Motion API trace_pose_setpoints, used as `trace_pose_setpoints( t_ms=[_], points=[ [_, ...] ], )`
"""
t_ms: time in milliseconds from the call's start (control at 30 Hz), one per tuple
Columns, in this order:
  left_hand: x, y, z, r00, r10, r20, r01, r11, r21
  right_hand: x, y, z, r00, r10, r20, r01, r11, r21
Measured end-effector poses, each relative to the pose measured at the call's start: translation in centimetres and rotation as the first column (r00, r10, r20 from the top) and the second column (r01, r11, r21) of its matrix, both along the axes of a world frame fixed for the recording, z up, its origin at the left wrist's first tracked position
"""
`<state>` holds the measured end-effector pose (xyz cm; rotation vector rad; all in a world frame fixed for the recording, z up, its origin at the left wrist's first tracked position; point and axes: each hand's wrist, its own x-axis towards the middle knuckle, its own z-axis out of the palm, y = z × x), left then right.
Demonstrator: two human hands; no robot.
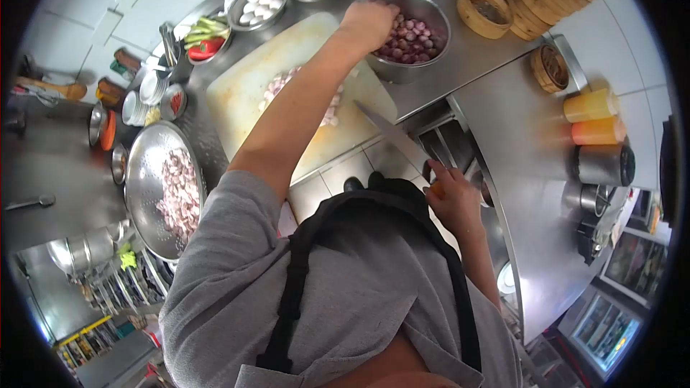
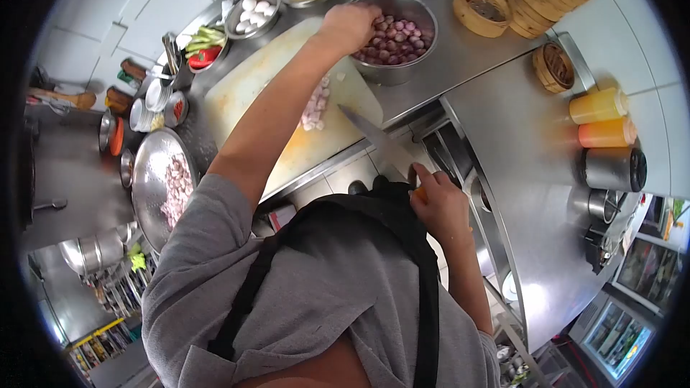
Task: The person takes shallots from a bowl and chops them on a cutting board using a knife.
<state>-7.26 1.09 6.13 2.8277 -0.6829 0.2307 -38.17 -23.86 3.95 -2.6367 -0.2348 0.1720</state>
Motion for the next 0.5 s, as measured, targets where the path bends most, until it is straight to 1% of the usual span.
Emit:
trace_pose_setpoints(
  t_ms=[33,67,100,133,167,233,300,333,400,467,500],
  points=[
    [0.9,-0.7,-1.2,1.0,0.01,-0.007,-0.008,0.984,0.18,-0.2,-0.3,-0.2,1.0,0.004,-0.002,-0.004,1.0,0.0],
    [1.6,-1.8,-1.5,1.0,0.019,-0.004,-0.016,0.936,0.352,-0.4,-0.6,-0.3,1.0,0.003,0.03,-0.003,1.0,0.023],
    [2.2,-2.6,-1.8,0.998,0.05,-0.047,-0.025,0.905,0.425,-0.6,-0.8,-0.4,0.998,-0.028,0.051,0.026,0.999,0.026],
    [2.2,-3.2,-1.7,0.993,0.084,-0.085,-0.031,0.869,0.494,-0.7,-1.1,-0.6,0.999,-0.015,0.045,0.013,0.998,0.06],
    [2.7,-3.4,-2.2,0.996,0.064,-0.067,-0.02,0.855,0.518,-0.8,-1.4,-0.6,0.999,0.002,0.039,-0.006,0.996,0.091],
    [3.1,-4.3,-3.4,0.998,0.044,-0.036,-0.017,0.841,0.541,-1.0,-2.0,-0.7,0.999,-0.007,0.036,0.004,0.996,0.094],
    [3.3,-4.1,-3.9,0.997,0.072,0.007,-0.06,0.773,0.631,-1.1,-2.5,-1.2,1.0,0.022,0.014,-0.023,0.995,0.096],
    [3.7,-3.9,-4.2,0.996,0.091,0.025,-0.086,0.769,0.634,-1.1,-2.8,-1.3,0.999,0.026,0.019,-0.028,0.993,0.111],
    [4.2,-4.1,-4.8,0.994,0.109,-0.001,-0.078,0.715,0.695,-1.0,-3.2,-1.5,0.999,0.044,0.023,-0.047,0.992,0.115],
    [4.3,-4.2,-4.7,0.993,0.115,0.006,-0.092,0.761,0.642,-0.7,-3.4,-1.5,0.999,0.043,0.032,-0.047,0.99,0.131],
    [4.4,-4.1,-4.2,0.996,0.091,-0.004,-0.071,0.804,0.59,-0.5,-3.6,-1.8,0.995,0.083,0.046,-0.089,0.987,0.132]
  ],
)
